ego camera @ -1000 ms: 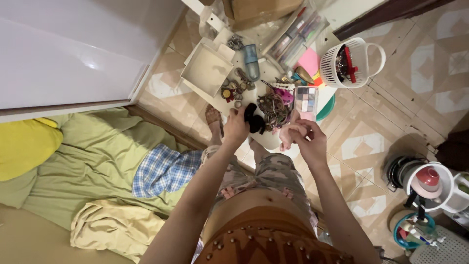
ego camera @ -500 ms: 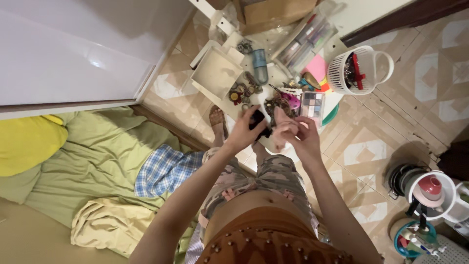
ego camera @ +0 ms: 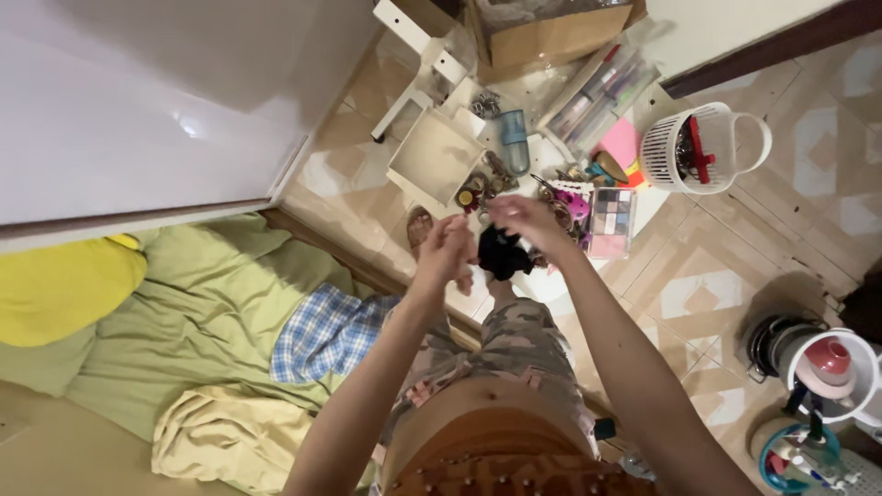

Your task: The person cleans small jewelry items and a makeup palette using a damp cloth. They dip the cloth in a water bowl, wipe each item individually, and place them back on a small table.

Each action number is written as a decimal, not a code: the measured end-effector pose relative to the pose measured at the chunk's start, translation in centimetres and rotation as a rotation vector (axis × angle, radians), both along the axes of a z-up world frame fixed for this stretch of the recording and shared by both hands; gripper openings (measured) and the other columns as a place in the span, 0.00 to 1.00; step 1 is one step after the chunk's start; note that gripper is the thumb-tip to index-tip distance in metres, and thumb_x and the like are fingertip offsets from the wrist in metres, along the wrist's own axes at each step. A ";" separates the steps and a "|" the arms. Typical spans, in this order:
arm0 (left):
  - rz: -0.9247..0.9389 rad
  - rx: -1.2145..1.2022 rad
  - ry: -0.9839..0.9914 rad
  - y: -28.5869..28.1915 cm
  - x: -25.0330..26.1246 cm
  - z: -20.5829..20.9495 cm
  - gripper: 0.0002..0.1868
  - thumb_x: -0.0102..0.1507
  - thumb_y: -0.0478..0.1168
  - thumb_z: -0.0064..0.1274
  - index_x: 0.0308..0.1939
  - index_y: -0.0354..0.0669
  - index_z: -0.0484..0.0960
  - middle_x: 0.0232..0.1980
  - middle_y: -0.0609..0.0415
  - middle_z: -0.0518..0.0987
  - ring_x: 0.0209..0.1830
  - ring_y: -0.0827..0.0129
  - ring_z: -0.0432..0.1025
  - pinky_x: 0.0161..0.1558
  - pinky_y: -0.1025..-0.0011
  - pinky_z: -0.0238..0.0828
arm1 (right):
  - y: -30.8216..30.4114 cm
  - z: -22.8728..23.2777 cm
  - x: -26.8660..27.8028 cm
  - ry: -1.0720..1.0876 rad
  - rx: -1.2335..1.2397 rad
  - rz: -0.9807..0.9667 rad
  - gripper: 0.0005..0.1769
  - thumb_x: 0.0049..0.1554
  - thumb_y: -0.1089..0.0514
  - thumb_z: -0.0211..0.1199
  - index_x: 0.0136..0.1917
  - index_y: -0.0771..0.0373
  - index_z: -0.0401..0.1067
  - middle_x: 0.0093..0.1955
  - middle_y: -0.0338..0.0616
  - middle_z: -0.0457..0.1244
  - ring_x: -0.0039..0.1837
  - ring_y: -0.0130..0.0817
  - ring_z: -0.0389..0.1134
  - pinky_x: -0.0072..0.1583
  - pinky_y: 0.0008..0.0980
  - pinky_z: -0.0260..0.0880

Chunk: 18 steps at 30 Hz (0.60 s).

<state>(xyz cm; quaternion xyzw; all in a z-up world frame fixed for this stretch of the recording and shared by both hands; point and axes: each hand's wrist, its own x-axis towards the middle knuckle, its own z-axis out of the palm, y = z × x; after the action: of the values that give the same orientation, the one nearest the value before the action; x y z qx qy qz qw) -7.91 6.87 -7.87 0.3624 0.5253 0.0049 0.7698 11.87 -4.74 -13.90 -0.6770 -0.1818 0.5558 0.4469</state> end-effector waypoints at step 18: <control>0.026 0.020 -0.132 6.5 -6.0 0.0 0.20 0.69 0.46 0.51 0.59 0.36 0.77 0.33 0.54 0.76 0.29 0.72 0.72 0.33 0.72 0.74 | 2.0 -4.7 -1.3 -1.058 -0.391 0.056 0.14 0.58 0.55 0.66 0.57 0.58 0.74 0.56 0.48 0.66 0.55 0.53 0.71 0.54 0.51 0.72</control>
<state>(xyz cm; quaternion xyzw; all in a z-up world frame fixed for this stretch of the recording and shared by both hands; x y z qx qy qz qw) -13.91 13.39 -7.84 0.3619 0.4781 0.0440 0.7991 10.54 -2.79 -18.59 -0.9286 -0.2926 0.1755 0.1462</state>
